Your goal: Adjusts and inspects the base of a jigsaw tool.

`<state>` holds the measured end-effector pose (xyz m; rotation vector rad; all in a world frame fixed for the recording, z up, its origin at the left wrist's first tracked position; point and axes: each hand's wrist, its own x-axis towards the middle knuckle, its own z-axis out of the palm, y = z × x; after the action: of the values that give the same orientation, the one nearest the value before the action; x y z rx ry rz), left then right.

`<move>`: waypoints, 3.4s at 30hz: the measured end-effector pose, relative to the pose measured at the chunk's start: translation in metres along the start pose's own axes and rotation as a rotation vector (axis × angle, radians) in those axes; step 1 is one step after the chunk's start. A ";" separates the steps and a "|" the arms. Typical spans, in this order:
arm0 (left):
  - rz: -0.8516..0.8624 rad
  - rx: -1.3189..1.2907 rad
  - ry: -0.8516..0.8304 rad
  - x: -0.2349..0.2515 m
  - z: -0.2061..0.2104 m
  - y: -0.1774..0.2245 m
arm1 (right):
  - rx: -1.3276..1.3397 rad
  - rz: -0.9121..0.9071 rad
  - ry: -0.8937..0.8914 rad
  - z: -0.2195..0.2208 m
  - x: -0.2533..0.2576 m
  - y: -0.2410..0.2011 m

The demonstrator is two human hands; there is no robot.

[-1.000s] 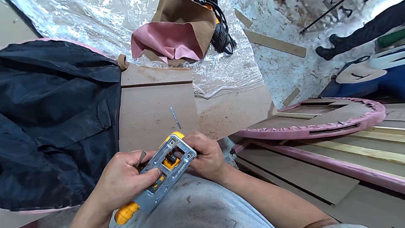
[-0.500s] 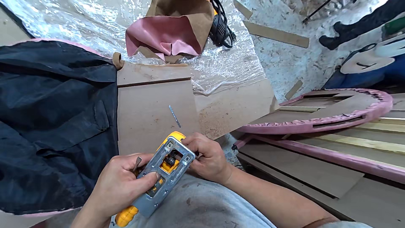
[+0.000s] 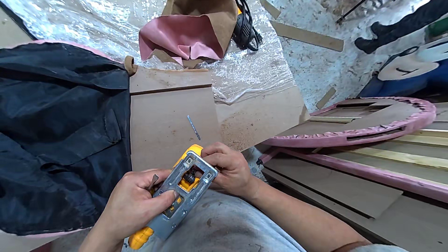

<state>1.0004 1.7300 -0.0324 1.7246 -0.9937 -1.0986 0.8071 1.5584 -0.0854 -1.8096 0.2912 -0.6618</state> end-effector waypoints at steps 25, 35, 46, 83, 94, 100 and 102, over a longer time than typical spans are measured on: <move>0.252 -0.032 0.029 -0.010 0.002 -0.024 | 0.204 0.321 0.054 0.026 0.003 -0.018; 0.161 -0.348 -0.047 -0.004 -0.004 -0.033 | 0.406 0.301 0.036 0.031 0.010 0.002; 0.232 -0.198 -0.043 -0.016 -0.007 -0.028 | 0.323 0.238 0.090 0.033 0.007 0.006; 0.167 -0.094 -0.337 0.063 0.004 -0.004 | 0.363 0.558 0.307 0.026 -0.018 -0.030; 0.021 -0.084 -0.308 0.064 0.014 0.011 | 0.504 0.479 0.221 0.016 -0.026 -0.018; 0.020 -0.087 -0.322 0.066 0.015 0.009 | 0.512 0.462 0.235 0.013 -0.027 -0.017; 0.019 -0.089 -0.323 0.066 0.014 0.009 | 0.499 0.500 0.240 0.013 -0.025 -0.019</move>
<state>1.0059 1.6632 -0.0458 1.4911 -1.1352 -1.4176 0.7918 1.5879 -0.0780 -1.1202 0.6521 -0.5318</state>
